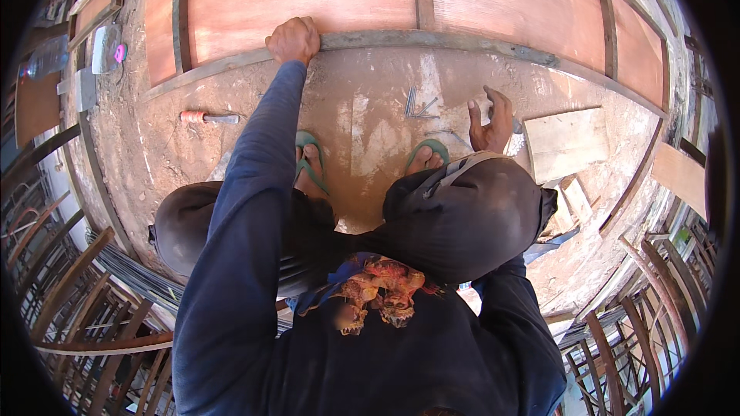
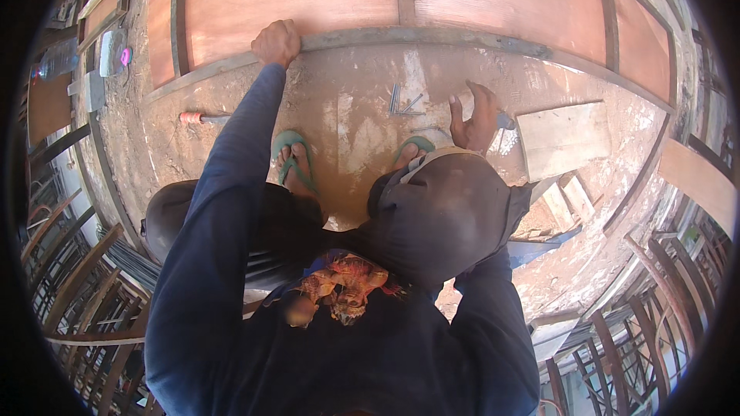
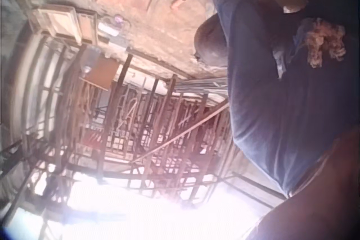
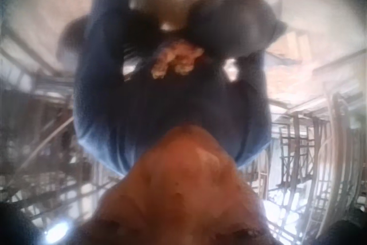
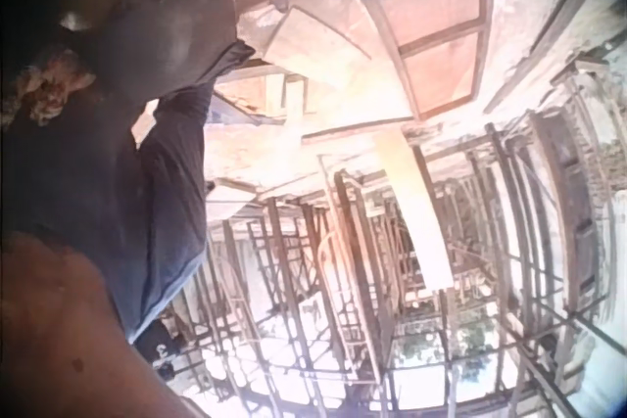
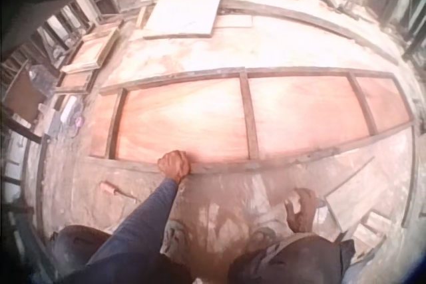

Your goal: The person builds a wooden frame by placing wooden strips onto a plywood sheet and hammering nails through the strips to secure them.

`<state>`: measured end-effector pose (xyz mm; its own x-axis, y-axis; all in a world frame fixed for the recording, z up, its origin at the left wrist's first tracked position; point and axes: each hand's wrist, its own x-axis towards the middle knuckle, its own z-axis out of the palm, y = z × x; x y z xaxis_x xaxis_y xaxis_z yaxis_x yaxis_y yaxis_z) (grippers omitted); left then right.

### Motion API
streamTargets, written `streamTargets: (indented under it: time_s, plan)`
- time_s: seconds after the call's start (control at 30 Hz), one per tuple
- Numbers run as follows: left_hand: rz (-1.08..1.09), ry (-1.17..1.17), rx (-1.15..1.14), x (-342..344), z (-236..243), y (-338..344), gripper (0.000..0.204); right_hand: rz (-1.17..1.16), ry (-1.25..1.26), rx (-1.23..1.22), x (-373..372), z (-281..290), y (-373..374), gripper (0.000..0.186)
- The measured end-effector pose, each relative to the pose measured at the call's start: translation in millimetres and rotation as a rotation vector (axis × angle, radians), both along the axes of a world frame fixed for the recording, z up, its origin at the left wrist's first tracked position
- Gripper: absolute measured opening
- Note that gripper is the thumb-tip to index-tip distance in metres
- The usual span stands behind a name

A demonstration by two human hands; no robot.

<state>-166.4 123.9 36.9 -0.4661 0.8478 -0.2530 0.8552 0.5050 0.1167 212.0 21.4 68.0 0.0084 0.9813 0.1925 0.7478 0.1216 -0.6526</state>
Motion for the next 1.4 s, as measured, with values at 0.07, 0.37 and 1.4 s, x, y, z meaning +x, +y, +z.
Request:
streamTargets:
  time_s: [0.07,0.37,1.4]
  plan:
    - [-0.033,-0.005,0.024,1.1,6.3,12.2,0.053,-0.036,0.032,0.038,-6.2,-2.4,1.1,0.037]
    - [-0.208,0.09,0.418,-25.3,-29.8,-3.2,0.035,-0.096,0.504,-0.341,-1.4,-21.4,-96.4,0.023]
    - [1.293,-1.665,0.749,-72.6,-35.0,-48.1,0.046,-1.18,0.979,-0.234,176.1,-49.0,-65.4,0.048]
